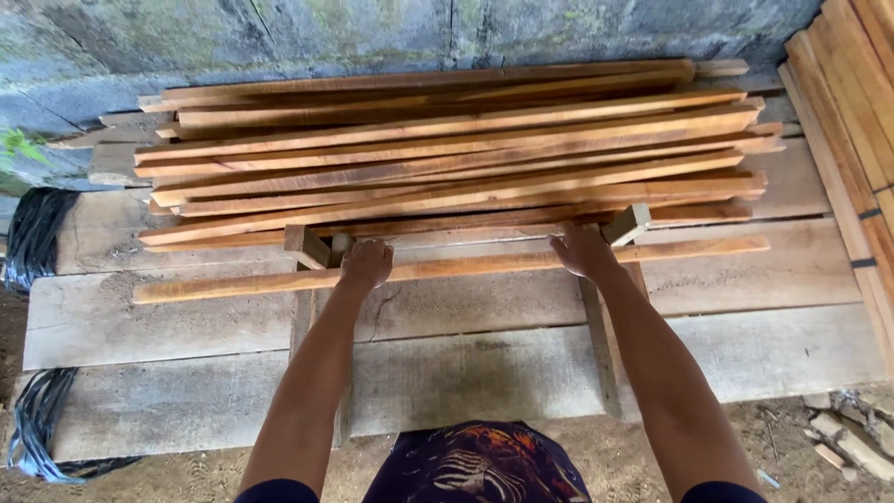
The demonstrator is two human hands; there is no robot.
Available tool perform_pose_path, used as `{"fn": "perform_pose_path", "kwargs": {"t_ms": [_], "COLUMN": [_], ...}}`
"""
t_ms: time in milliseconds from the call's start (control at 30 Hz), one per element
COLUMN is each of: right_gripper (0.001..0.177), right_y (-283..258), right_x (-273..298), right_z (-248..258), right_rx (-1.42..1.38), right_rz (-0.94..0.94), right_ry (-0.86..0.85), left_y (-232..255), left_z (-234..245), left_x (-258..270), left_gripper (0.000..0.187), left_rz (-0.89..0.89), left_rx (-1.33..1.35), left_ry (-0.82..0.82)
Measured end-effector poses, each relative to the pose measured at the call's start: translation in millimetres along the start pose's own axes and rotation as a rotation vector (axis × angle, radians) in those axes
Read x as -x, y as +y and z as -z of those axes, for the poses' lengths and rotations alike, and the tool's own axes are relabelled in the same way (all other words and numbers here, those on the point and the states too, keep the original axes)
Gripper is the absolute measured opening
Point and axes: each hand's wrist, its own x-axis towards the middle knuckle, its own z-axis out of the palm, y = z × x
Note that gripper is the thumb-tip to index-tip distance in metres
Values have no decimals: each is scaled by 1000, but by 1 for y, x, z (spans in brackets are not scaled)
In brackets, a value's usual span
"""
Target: Tying wooden slats together into bundles using rubber strips.
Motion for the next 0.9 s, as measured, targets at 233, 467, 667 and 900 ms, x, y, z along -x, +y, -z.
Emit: {"fn": "perform_pose_path", "kwargs": {"t_ms": [233,467,667,900], "right_gripper": [40,35,50,65], "right_y": [-8,1,-1,0], "right_x": [-69,-163,-201,-219], "right_z": [61,94,109,90], "right_rx": [-24,-1,-25,77], "right_rz": [151,200,264,7], "right_ry": [350,594,581,284], "left_y": [23,-4,-1,-19], "left_z": [90,127,171,132], "left_x": [-30,-127,-144,-174], "left_gripper": [42,17,47,70], "left_rz": [-25,-177,-97,-52], "left_rx": [106,69,69,-64], "left_ry": [283,742,482,364]}}
